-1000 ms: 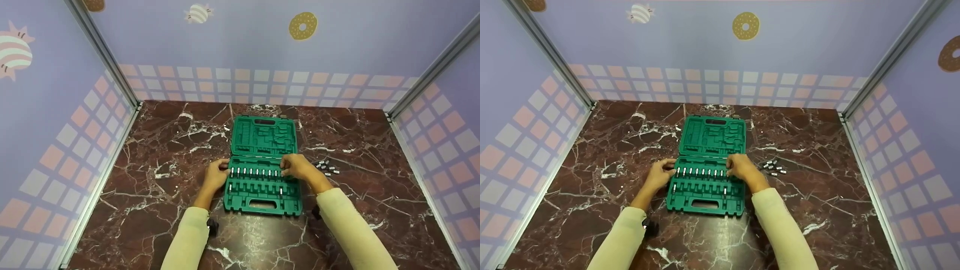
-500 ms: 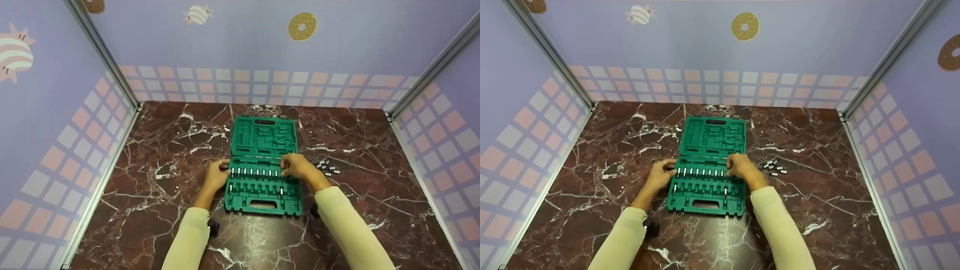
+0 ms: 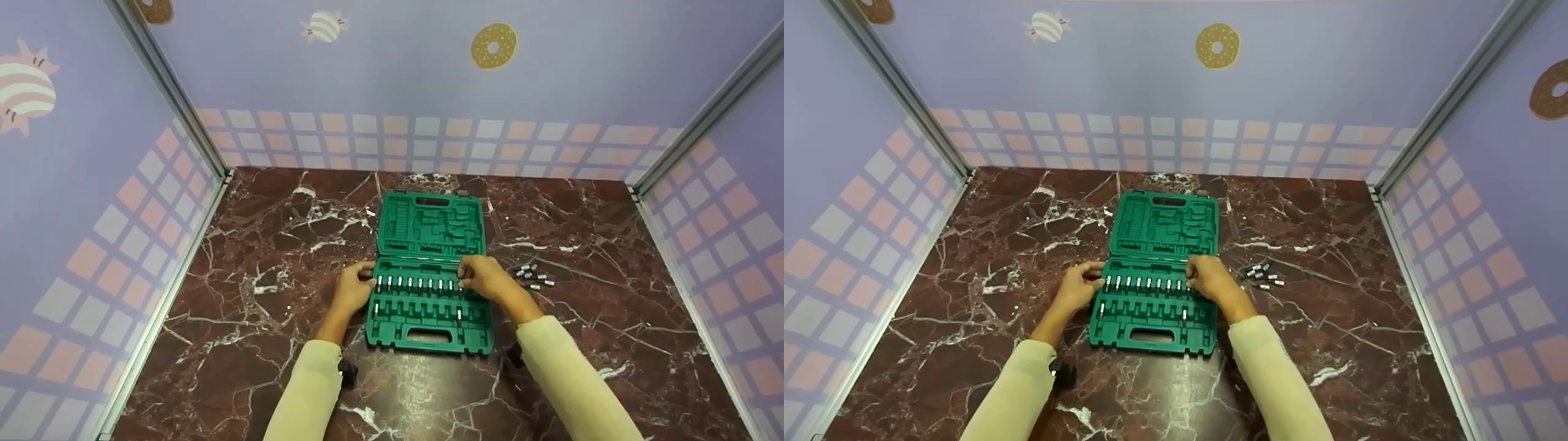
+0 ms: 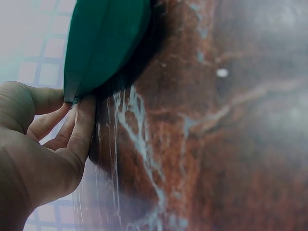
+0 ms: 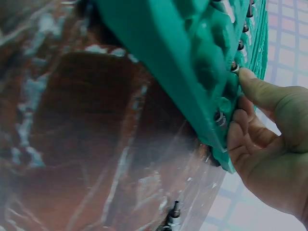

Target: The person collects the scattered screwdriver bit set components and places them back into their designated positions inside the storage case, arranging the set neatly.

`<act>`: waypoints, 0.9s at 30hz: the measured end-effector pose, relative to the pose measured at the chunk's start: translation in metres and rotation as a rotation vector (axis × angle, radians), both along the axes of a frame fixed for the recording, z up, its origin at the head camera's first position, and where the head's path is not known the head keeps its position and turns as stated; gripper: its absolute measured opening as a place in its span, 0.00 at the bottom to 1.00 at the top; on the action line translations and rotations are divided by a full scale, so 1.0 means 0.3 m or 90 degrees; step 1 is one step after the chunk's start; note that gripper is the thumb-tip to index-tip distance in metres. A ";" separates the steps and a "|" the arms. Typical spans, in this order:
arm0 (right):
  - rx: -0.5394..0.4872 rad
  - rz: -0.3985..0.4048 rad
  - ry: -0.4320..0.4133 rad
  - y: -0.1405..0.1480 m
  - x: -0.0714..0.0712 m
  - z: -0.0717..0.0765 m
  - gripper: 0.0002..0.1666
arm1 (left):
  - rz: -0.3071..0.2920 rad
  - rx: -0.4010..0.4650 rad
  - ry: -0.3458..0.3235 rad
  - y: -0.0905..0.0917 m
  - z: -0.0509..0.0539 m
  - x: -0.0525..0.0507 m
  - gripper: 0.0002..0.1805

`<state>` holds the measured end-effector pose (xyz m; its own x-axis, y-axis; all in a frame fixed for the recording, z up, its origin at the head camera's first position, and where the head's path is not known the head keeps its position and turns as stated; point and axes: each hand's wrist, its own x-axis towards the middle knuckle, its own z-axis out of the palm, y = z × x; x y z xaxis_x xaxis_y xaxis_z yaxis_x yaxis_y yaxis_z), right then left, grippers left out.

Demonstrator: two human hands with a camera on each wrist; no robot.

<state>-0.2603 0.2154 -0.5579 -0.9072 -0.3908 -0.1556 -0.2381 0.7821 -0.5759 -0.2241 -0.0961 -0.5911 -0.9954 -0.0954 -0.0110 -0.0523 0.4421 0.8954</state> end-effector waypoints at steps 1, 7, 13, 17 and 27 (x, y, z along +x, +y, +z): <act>0.000 0.002 0.019 0.002 0.005 -0.005 0.08 | 0.000 0.001 -0.001 0.001 0.001 0.001 0.18; 0.008 0.048 0.127 0.016 0.034 -0.022 0.08 | -0.002 0.003 -0.005 0.002 -0.005 0.000 0.18; -0.037 0.029 0.137 0.051 0.056 -0.019 0.11 | -0.006 0.010 -0.009 0.001 -0.011 0.002 0.18; -0.080 0.005 0.167 0.098 0.061 -0.015 0.12 | -0.004 0.007 -0.007 0.001 -0.013 0.001 0.18; -0.114 -0.060 0.226 0.248 0.081 0.012 0.12 | 0.000 -0.007 -0.006 0.001 -0.009 -0.002 0.17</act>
<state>-0.2359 0.2897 -0.5542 -0.9253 -0.2963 0.2368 -0.3791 0.7050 -0.5994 -0.2247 -0.0958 -0.5939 -0.9953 -0.0951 -0.0192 -0.0605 0.4524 0.8897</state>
